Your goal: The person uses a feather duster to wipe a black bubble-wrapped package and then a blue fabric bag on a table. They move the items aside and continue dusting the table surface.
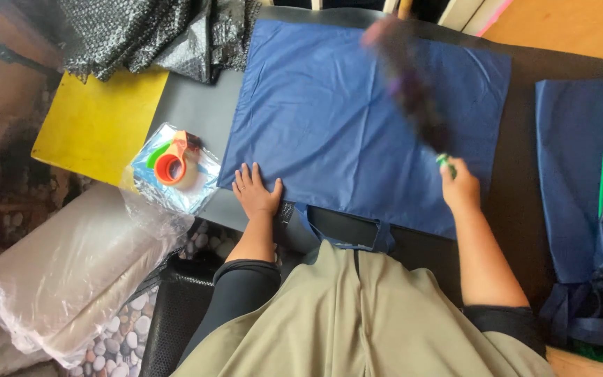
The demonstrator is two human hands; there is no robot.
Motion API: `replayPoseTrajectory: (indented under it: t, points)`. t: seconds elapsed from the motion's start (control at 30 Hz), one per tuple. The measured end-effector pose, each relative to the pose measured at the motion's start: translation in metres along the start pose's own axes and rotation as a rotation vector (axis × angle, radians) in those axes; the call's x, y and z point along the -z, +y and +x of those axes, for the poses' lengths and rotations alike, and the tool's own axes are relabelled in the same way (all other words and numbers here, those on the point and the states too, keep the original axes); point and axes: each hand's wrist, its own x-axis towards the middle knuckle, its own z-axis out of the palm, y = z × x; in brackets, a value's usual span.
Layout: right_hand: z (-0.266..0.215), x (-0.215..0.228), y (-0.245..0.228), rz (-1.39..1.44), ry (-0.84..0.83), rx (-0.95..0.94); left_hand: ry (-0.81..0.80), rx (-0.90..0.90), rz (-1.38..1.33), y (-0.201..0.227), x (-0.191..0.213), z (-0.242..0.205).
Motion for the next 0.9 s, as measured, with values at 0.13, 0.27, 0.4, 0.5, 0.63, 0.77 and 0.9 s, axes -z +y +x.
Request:
replayPoseTrajectory:
  t: [0.13,0.27,0.4,0.5,0.63,0.77,0.9]
  points:
    - [-0.017,-0.009,-0.02,0.138,0.2,0.151,-0.035,0.002,-0.005,0.002,0.008,-0.002]
    - [-0.064,0.011,-0.037,-0.085,-0.097,0.387,-0.056,0.012,-0.008,0.001,0.006,-0.001]
    - [-0.038,0.011,-0.019,-0.312,-0.073,0.341,-0.077,0.024,0.002,0.001,0.006,0.0]
    - [0.011,-0.012,0.015,-0.042,0.147,0.12,-0.062,0.024,-0.013,0.003,0.009,-0.001]
    - [-0.041,0.003,-0.013,0.105,0.19,0.205,-0.045,0.006,-0.012,0.001,0.008,-0.001]
    - [-0.092,0.027,0.016,-0.234,0.101,0.641,-0.013,-0.018,0.007,-0.001,0.002,0.0]
    - [-0.082,0.033,0.098,-0.65,0.18,0.37,-0.024,-0.005,-0.002,0.001,0.008,-0.002]
